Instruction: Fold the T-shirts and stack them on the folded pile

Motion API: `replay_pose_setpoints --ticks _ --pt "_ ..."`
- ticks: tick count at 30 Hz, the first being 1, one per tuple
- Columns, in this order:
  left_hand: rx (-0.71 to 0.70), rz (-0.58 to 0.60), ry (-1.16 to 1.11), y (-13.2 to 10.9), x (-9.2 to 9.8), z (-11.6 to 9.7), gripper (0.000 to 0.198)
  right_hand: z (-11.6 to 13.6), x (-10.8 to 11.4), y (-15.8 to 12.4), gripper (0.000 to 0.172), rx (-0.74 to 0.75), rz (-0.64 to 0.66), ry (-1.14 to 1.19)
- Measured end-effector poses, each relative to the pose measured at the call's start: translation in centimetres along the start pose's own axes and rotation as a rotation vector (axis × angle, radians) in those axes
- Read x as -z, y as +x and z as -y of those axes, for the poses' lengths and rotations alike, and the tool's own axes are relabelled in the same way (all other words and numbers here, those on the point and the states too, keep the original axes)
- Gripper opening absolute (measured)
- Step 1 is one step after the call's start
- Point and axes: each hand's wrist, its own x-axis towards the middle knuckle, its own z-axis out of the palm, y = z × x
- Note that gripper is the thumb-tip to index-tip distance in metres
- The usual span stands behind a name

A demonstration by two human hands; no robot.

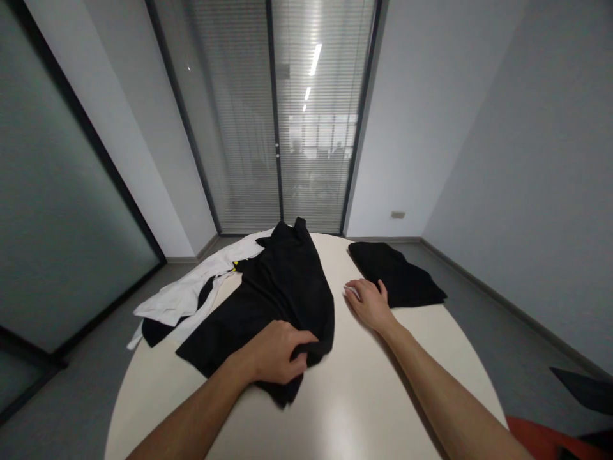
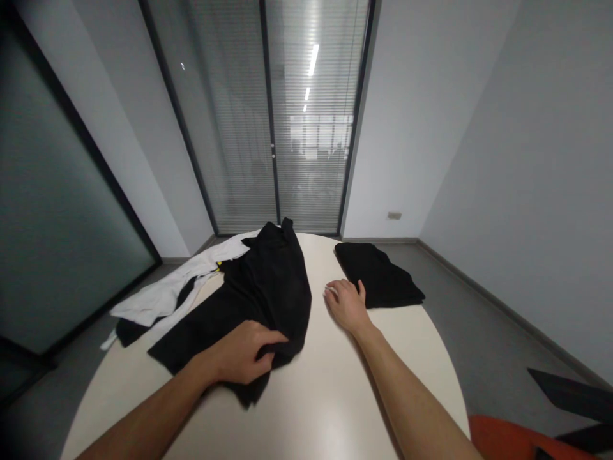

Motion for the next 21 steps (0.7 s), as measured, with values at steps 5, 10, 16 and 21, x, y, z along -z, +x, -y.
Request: replay_pose_setpoints --ticks 5,10,16,21 --pt "-0.017 -0.022 -0.246 0.0 0.2 -1.0 0.032 1.1 0.6 0.1 0.041 -0.041 0.024 0.085" --pt "0.063 -0.051 -0.064 0.2 -1.3 0.6 0.073 1.8 0.4 -0.2 0.047 0.020 0.112 0.101" --pt "0.048 -0.041 -0.005 0.4 -2.7 1.6 0.050 1.5 0.0 -0.4 0.034 0.145 0.193 0.098" --pt "-0.052 -0.044 -0.051 0.3 -1.7 1.2 0.033 1.7 0.8 0.0 0.022 0.189 0.219 0.113"
